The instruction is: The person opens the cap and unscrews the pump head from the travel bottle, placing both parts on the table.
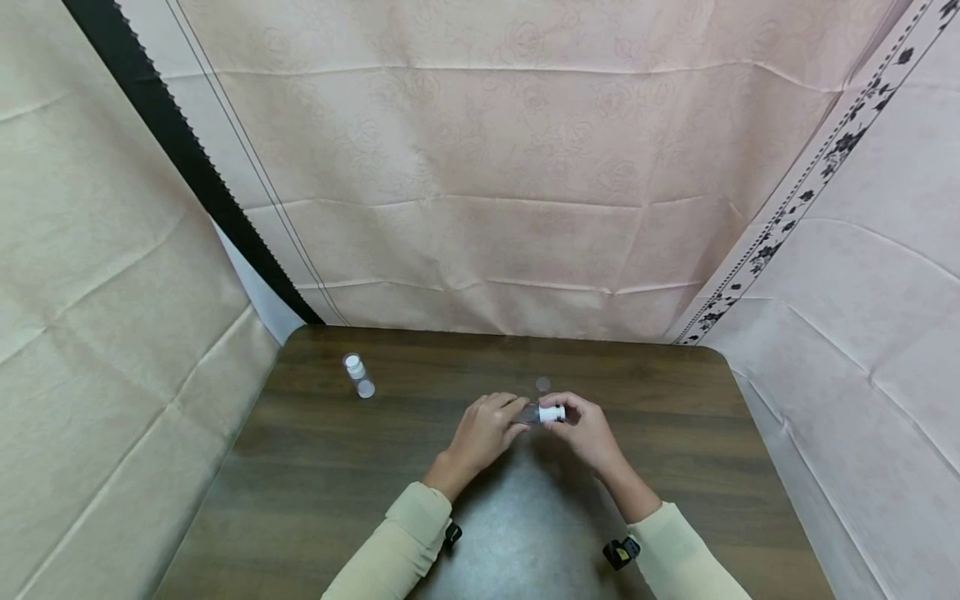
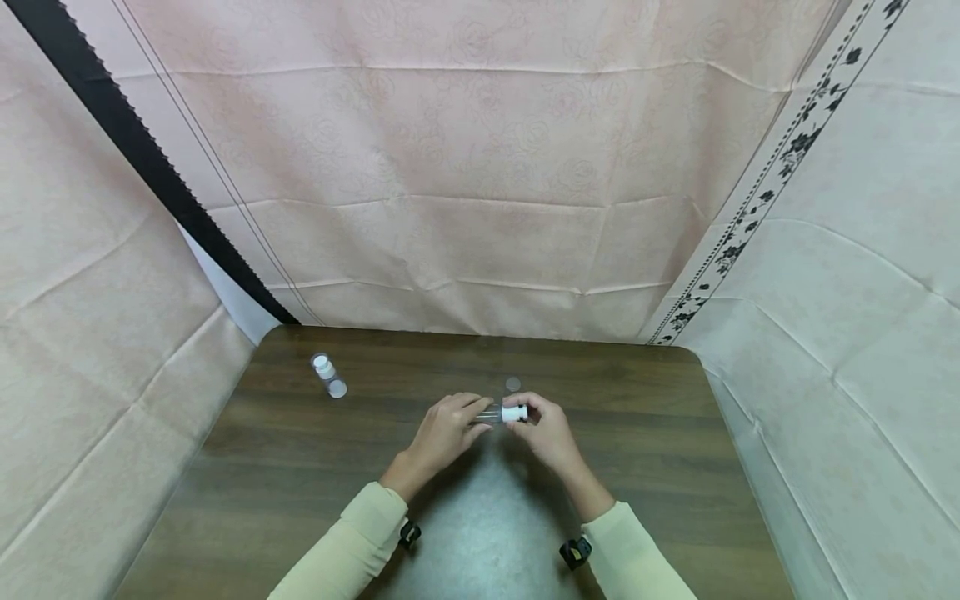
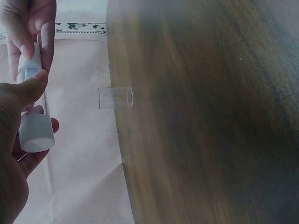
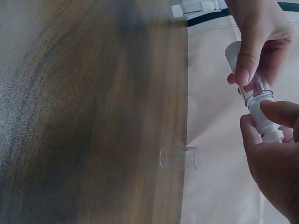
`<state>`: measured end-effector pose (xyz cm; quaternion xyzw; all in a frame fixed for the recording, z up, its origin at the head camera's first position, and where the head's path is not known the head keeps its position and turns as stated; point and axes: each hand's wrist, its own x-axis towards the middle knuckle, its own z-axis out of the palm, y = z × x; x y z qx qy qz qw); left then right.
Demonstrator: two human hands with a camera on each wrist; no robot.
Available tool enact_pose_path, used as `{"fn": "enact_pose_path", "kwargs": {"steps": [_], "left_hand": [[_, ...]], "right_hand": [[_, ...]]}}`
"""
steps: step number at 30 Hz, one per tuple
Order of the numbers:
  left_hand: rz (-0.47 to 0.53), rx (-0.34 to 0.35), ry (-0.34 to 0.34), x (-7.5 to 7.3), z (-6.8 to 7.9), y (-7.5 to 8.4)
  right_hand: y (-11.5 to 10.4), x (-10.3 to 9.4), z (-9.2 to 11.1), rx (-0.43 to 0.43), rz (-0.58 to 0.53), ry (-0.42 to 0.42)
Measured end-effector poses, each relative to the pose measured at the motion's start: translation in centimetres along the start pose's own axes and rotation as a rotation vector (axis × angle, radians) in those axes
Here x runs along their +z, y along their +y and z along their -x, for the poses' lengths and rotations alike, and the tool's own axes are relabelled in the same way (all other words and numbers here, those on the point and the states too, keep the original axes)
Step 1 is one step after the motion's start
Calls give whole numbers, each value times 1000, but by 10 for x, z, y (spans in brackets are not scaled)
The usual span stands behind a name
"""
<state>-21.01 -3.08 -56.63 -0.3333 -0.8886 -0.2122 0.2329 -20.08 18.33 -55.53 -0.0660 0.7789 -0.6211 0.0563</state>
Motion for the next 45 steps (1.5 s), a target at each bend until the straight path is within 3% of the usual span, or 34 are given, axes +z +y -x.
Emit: {"fn": "enact_pose_path", "kwargs": {"steps": [14,22,31,36,45], "left_hand": [[-19,10,18,1,0,-2],[-29,5,20,0,0,-1],[-55,40,38,1,-1,-4],[-78,47,20,2,-1,-5],[-111,56,-14,2,0,-4]], "right_hand": [[-1,-2,4,-97,-53,23],[-3,-8,2,33,-47,27],[-2,-11,-2,183,-171,-74],[-5,-10,-5,240,-212,-100],[-9,-10,-5,307,-184,-98]]}}
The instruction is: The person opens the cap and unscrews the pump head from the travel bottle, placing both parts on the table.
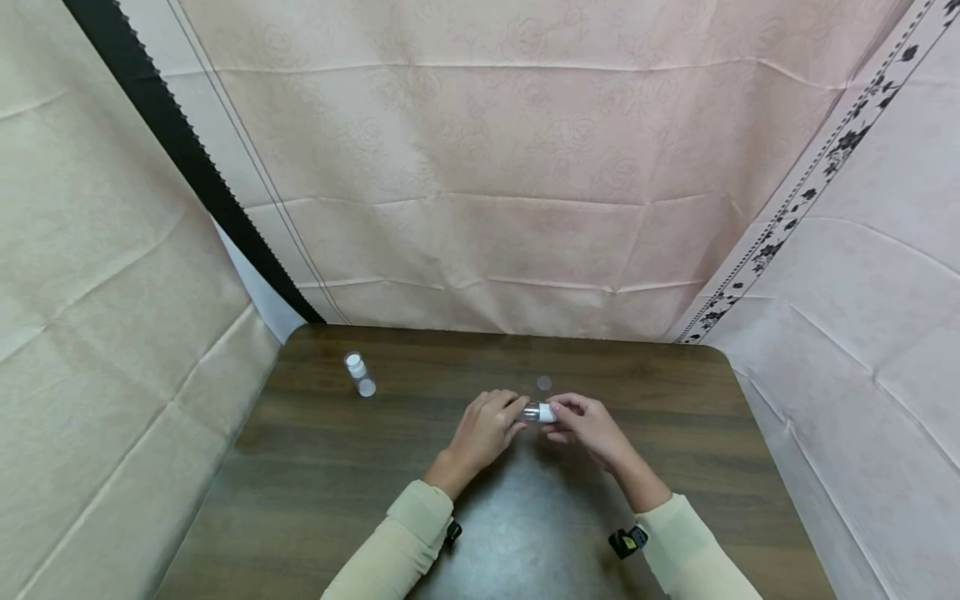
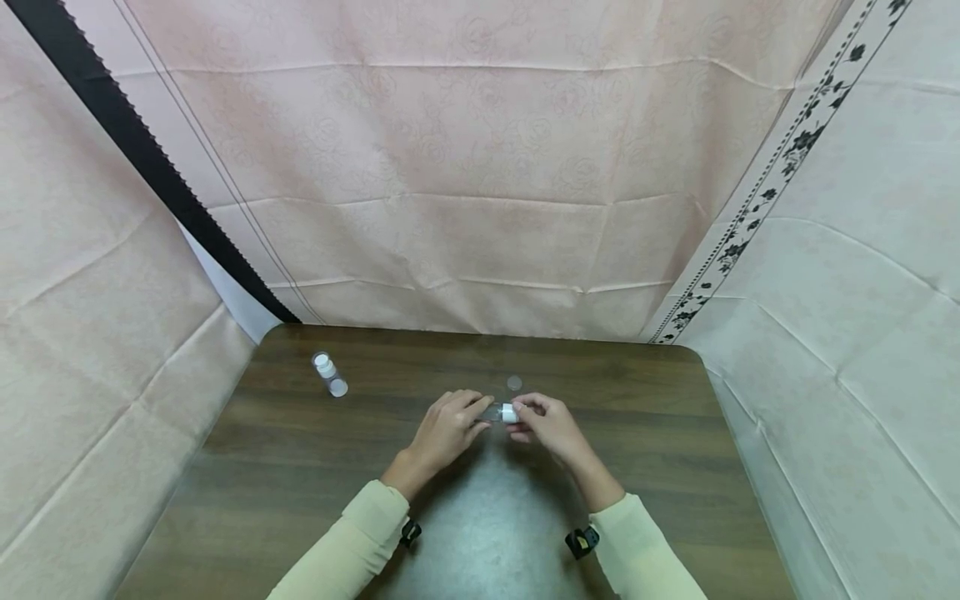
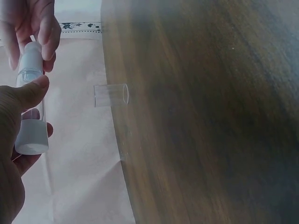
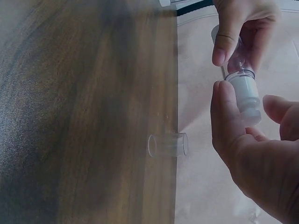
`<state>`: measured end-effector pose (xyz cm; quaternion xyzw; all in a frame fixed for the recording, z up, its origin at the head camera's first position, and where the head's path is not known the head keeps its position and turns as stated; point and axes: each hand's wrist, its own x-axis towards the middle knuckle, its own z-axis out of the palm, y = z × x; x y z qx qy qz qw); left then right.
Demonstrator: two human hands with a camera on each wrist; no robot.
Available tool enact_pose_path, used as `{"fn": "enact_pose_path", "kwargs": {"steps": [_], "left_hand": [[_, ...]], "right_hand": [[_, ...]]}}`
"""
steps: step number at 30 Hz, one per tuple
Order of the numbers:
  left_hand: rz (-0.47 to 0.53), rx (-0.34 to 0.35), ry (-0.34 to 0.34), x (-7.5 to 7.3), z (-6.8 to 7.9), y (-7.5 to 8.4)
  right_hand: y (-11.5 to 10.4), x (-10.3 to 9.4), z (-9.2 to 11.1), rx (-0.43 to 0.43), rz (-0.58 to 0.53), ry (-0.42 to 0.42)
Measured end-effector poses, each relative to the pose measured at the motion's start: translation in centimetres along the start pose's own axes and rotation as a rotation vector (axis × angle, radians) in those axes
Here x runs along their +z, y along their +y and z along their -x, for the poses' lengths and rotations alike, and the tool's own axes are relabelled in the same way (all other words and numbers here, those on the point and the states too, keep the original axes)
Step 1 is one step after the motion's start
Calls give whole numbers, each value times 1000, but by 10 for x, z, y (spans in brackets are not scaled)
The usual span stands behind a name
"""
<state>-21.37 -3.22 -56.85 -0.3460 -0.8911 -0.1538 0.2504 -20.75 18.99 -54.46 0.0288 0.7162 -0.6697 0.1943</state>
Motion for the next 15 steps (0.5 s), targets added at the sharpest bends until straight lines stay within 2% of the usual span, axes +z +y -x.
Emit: {"fn": "enact_pose_path", "kwargs": {"steps": [8,15], "left_hand": [[-13,14,14,1,0,0],[-17,21,21,1,1,0]], "right_hand": [[0,0,0,-24,-12,-14],[1,1,-1,-55,-6,6]]}}
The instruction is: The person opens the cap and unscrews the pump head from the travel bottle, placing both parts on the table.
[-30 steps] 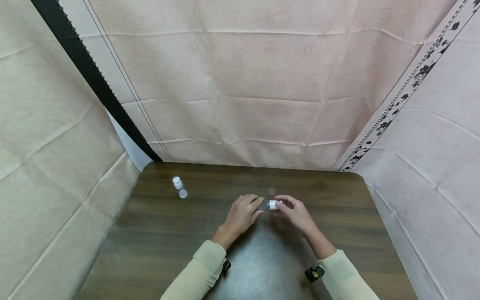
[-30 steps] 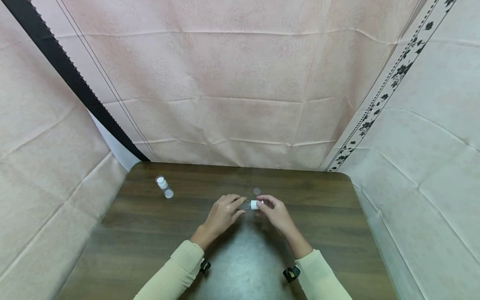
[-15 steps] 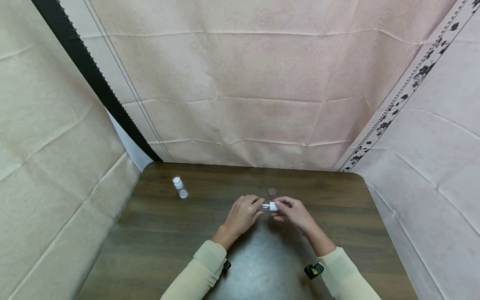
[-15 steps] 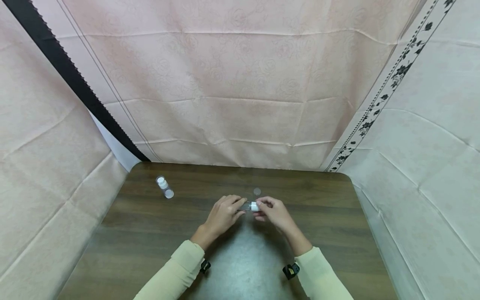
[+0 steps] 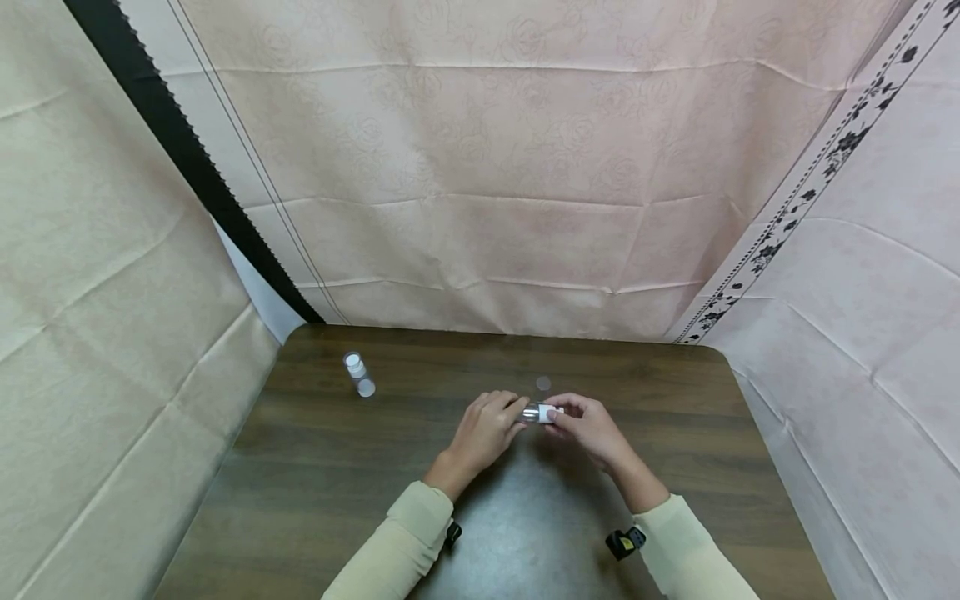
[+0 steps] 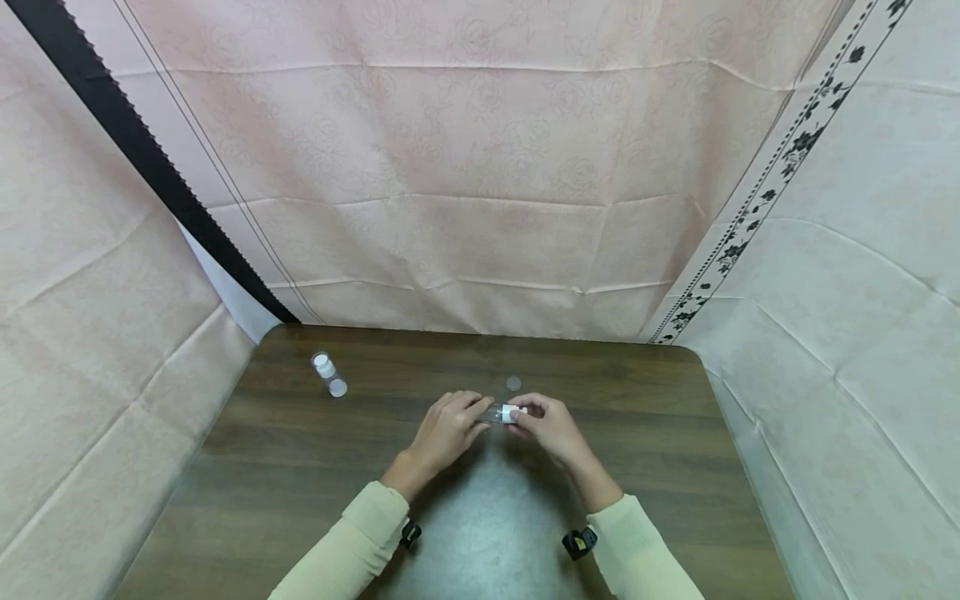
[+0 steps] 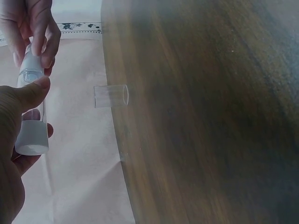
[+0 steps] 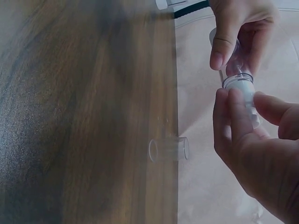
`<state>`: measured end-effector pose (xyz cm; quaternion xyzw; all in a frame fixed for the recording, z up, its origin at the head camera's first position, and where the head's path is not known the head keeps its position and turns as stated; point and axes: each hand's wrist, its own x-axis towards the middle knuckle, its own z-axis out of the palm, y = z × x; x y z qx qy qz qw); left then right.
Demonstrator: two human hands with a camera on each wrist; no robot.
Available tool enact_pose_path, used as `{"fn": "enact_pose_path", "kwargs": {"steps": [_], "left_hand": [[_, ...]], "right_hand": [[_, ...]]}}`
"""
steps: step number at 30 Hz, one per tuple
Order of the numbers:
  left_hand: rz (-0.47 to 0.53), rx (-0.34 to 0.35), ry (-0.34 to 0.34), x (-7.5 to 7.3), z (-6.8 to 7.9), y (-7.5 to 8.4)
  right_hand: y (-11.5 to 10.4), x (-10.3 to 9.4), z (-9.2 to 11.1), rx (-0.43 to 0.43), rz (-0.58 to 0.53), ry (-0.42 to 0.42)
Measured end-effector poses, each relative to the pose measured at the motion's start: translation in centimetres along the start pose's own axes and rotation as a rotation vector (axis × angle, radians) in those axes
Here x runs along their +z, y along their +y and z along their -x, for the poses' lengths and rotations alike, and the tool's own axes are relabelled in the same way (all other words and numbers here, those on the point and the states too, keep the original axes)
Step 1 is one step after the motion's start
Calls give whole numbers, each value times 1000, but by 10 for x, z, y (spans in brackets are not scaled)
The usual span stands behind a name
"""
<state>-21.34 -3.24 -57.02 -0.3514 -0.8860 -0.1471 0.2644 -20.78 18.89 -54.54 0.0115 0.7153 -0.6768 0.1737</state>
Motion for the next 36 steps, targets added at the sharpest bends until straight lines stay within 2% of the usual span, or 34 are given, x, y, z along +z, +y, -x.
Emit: {"fn": "enact_pose_path", "kwargs": {"steps": [6,14,25,36], "left_hand": [[5,-11,-14,-1,0,0],[29,-40,-24,-1,0,1],[75,-63,1,0,0,4],[101,-102,7,-1,1,6]], "right_hand": [[1,1,0,1,35,19],[4,0,0,-41,147,56],[5,4,3,-144,227,97],[12,9,4,-316,191,146]]}}
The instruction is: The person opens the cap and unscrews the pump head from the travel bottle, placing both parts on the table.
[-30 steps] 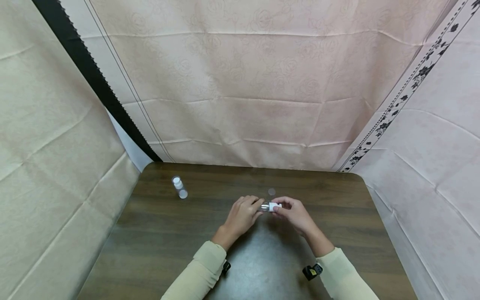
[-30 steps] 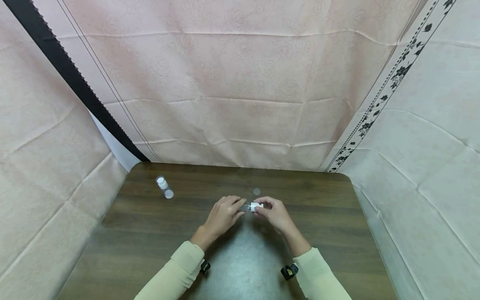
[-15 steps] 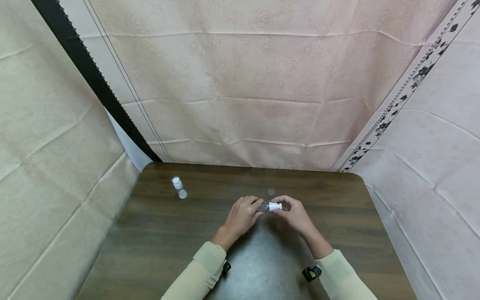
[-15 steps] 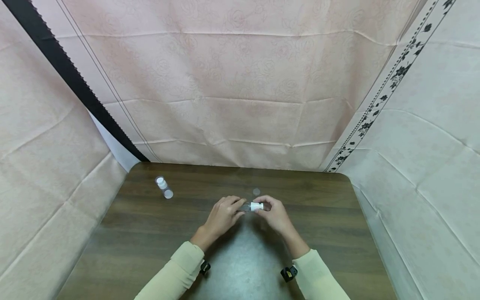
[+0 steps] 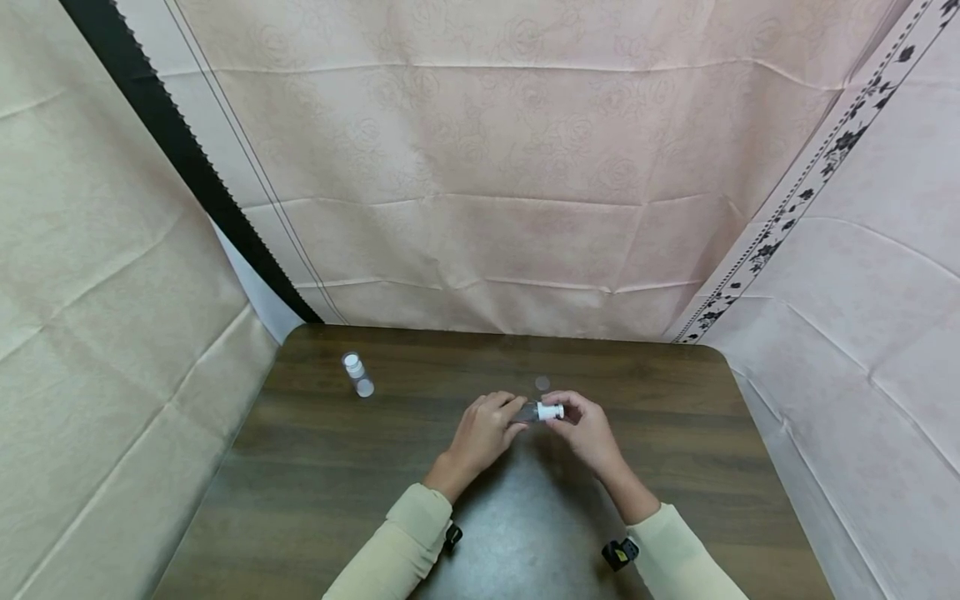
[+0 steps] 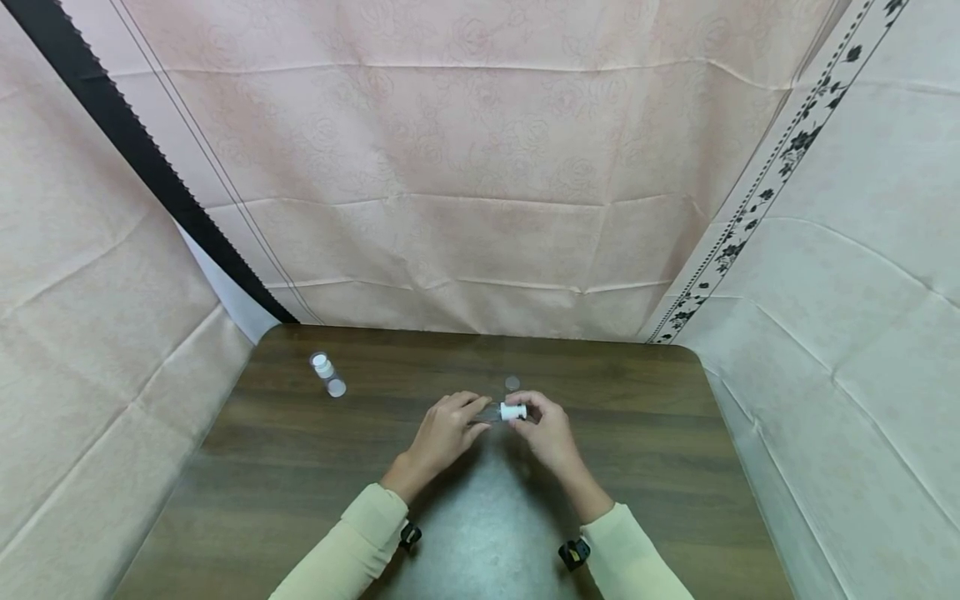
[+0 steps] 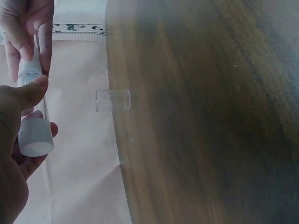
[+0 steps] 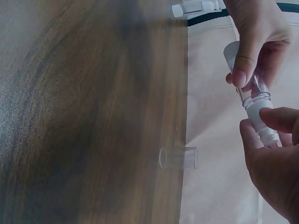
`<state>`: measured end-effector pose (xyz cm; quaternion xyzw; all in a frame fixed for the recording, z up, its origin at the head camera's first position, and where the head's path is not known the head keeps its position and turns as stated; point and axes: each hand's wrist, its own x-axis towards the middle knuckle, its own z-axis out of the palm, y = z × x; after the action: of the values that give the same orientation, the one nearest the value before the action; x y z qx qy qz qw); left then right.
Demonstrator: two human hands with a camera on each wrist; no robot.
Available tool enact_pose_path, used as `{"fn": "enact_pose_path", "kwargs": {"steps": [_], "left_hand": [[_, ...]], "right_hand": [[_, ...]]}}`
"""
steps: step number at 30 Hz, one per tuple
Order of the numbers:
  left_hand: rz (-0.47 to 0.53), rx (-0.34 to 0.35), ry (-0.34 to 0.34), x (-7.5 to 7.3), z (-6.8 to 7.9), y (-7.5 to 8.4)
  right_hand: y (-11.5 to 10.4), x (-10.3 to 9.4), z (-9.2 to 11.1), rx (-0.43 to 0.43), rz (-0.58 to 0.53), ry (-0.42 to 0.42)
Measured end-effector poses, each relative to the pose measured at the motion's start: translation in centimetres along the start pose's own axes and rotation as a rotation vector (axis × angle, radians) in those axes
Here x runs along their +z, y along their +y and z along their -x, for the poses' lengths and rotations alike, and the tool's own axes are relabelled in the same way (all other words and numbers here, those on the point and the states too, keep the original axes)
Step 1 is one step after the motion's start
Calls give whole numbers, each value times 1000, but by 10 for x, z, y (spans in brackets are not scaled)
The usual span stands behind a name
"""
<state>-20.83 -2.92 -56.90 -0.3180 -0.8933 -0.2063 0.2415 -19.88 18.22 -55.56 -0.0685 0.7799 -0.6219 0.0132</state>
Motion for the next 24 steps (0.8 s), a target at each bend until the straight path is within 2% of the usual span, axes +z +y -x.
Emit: {"fn": "enact_pose_path", "kwargs": {"steps": [6,13,18,24], "left_hand": [[-8,-5,-2,-1,0,-2],[-2,-2,3,-1,-1,-4],[-46,28,18,-1,-1,-6],[-72,51,2,-2,-2,-8]], "right_hand": [[-1,3,-1,-29,4,-5],[-3,2,0,16,-13,-62],[-7,0,0,15,40,-99],[-8,-3,-3,64,76,-86]]}}
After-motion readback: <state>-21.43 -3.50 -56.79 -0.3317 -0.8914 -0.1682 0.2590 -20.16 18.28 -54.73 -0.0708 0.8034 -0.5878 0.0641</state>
